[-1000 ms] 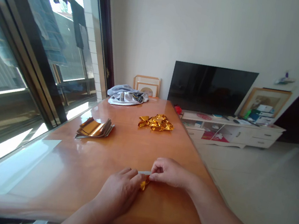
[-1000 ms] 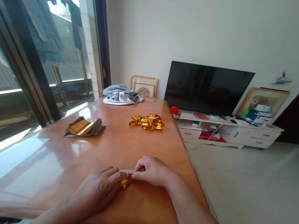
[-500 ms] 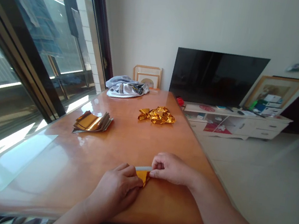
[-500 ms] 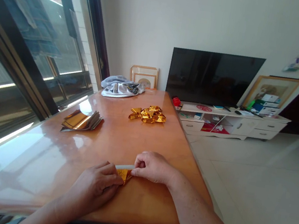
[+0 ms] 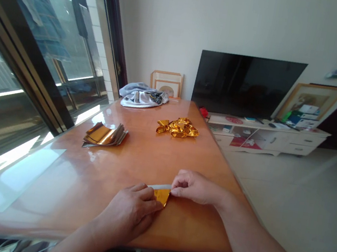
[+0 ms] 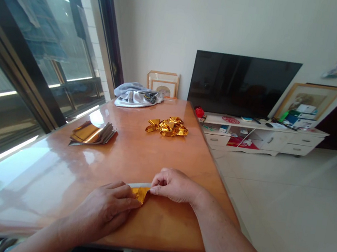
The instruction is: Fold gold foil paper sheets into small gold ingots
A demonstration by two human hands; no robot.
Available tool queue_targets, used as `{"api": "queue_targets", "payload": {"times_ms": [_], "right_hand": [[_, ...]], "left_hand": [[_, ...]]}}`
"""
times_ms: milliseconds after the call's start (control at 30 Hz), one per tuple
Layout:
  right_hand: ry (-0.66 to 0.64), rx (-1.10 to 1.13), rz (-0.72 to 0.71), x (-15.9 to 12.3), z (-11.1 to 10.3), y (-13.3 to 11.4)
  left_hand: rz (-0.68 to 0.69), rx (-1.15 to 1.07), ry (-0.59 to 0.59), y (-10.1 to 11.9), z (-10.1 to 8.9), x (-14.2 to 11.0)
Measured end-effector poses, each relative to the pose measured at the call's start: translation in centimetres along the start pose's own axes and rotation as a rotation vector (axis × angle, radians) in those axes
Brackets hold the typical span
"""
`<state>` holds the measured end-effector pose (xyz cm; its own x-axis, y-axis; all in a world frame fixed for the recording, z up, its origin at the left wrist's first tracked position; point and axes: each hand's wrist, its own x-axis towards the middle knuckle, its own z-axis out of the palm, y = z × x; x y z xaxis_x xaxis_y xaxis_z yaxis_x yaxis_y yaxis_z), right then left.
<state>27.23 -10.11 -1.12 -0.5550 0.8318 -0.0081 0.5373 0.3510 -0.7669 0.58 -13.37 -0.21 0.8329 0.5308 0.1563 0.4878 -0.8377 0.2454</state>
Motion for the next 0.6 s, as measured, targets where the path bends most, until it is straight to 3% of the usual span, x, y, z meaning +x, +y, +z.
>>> {"api": "queue_targets", "payload": {"times_ms": [267, 600], "right_hand": [[0.062, -0.173, 0.019, 0.1, 0.5, -0.9], [0.086, -0.227, 0.097, 0.4, 1.0, -1.1]], "left_hand": [[0.044, 0.083, -0.036, 0.2, -0.3, 0.2], [0.031, 0.048, -0.015, 0.1, -0.4, 0.1]]}}
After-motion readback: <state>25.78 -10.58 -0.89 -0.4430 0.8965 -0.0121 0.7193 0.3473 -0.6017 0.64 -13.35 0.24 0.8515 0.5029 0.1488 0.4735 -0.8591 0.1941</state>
